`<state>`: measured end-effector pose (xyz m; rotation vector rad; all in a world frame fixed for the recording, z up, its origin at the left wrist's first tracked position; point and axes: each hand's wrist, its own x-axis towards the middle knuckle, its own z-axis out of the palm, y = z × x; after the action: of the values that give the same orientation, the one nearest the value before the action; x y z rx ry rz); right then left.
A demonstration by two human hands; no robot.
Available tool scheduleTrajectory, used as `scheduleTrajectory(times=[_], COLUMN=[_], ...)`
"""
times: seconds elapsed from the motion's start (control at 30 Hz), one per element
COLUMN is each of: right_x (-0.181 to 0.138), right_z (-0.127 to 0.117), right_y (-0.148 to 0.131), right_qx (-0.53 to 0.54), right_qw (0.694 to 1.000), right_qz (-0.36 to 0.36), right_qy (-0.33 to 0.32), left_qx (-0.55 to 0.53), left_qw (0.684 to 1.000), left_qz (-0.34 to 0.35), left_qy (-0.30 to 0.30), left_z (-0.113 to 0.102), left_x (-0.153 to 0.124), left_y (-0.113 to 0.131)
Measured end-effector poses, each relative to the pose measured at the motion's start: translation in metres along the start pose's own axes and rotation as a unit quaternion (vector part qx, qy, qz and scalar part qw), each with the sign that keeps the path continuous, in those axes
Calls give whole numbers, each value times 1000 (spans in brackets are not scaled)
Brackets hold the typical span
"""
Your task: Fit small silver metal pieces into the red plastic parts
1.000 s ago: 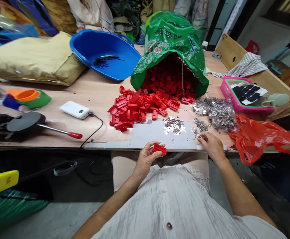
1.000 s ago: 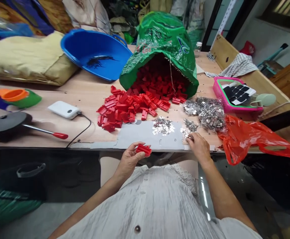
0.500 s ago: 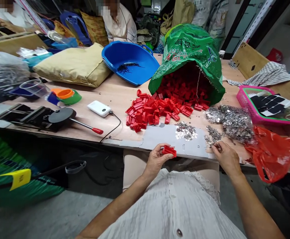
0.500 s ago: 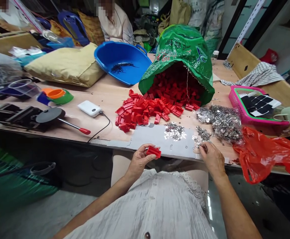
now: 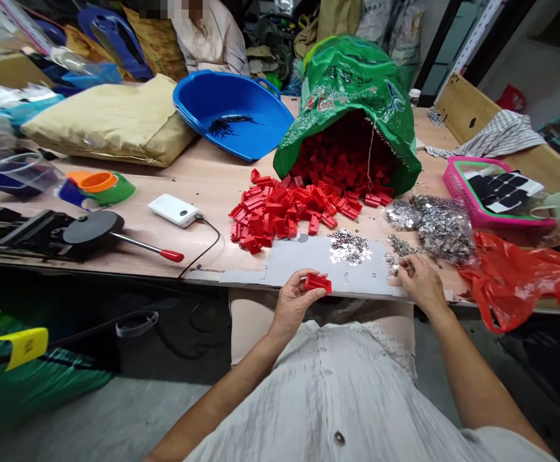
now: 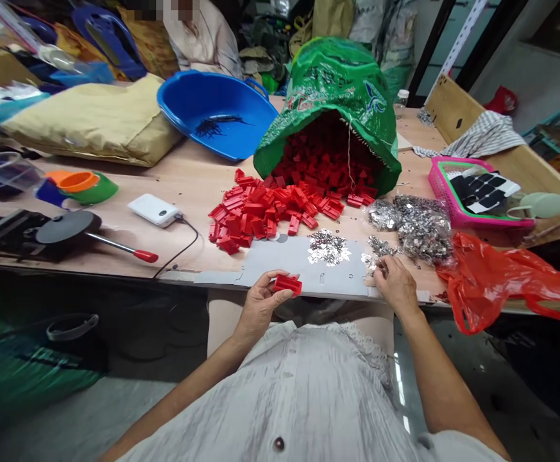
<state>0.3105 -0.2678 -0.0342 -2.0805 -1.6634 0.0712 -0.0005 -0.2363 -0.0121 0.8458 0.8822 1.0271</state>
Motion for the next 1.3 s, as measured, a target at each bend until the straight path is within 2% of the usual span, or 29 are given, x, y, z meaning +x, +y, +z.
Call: scheduleTrajectory(times=[0.17,0.4,0.5,0.67,0.77,0.83,0.93,1.07,1.2,1.3], right_x=[4,6,1,-15,-22,-24,-24,-23,-22,-21], right_z=[-2,-6,-12,-23,-22,-18,-12,-7,-8,-9], right_y=[3,3,-14,-76,-108,-120,-127,-129,-133,-132], right_qx=[91,180,251,294,306,301,279,261,301,361], right_qw=[996,982,966,949,939,934,930,931,920,900], right_qz=[14,45,37,-31,-96,-145,-201,-224,-218,-181], right_qy=[-21,-18,-45,-108,-125,-127,-127,-122,-127,-164], left_qx=[19,40,91,223,230,226,223,242,258,246], left_qw=[1000,999,994,963,959,960,960,951,940,944], left_qz=[-1,8,52,147,162,164,170,194,222,221], left_qy=[0,-4,9,24,28,24,16,-1,0,11], left_z=[0,1,5,12,15,17,18,16,14,14], left_x=[2,6,2,-7,-9,-11,-13,-16,-18,-19], left_y=[-2,-7,-5,-2,1,2,4,1,-4,-7])
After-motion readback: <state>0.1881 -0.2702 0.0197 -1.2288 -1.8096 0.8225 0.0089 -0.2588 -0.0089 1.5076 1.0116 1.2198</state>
